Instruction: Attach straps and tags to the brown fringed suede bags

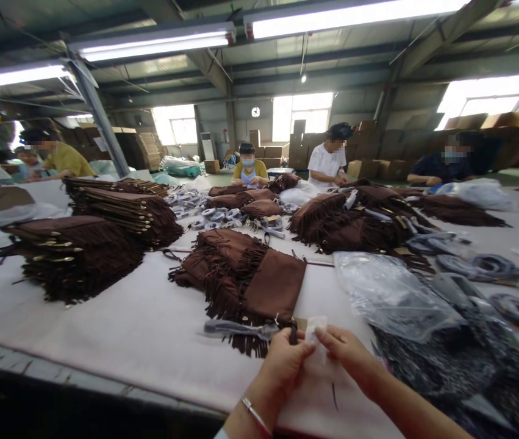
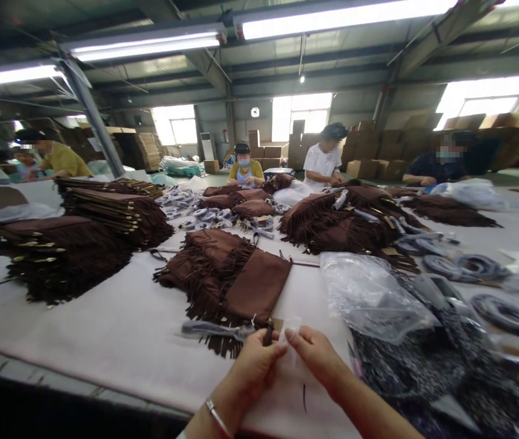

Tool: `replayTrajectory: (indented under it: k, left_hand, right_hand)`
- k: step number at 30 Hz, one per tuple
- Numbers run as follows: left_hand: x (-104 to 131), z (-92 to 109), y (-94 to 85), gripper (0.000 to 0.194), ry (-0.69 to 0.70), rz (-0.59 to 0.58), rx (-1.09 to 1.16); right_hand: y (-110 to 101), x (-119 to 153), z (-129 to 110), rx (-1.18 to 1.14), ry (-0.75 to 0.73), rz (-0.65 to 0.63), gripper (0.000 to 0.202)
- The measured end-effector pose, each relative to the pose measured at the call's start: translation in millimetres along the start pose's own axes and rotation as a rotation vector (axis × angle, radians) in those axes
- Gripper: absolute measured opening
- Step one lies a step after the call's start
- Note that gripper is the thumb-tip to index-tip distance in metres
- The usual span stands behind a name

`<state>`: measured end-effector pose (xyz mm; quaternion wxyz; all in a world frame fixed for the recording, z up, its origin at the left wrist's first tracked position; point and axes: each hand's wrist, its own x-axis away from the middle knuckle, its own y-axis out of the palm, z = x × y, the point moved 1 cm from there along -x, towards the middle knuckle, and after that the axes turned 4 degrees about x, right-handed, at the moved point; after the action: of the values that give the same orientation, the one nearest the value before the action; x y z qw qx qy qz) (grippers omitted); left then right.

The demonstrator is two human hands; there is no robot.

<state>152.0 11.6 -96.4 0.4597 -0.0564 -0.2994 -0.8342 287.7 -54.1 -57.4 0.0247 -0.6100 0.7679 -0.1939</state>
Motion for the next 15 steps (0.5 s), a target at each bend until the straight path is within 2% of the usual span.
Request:
replayTrajectory:
  k: [3, 5, 7, 11, 15]
  left_hand:
    - [1, -2, 3.7, 0.032, 0.06, 0.041, -0.107]
    - [1, -2, 2.8, 0.031, 0.063, 0.045, -0.127]
    - [0, 1, -1.5, 0.03, -0.017, 0.028, -0.049]
    - [-2, 9, -12.6, 0.033, -0.321, -0.061, 0.303]
    - [-3, 16, -14.3, 0.009, -0.33, -0.099, 0.353]
  right_hand:
    - [2, -10, 6, -0.102, 0.133, 0.116, 0.052]
    - [3, -14, 9, -0.121, 0.146, 0.153, 0.046]
    - [1, -14, 11, -0.07, 0.121, 0.187, 0.043]
    - [-7, -5, 10, 0.045, 0.098, 0.178, 0.04]
    - [-10, 9, 7, 0.141, 0.113, 0.124, 0.03]
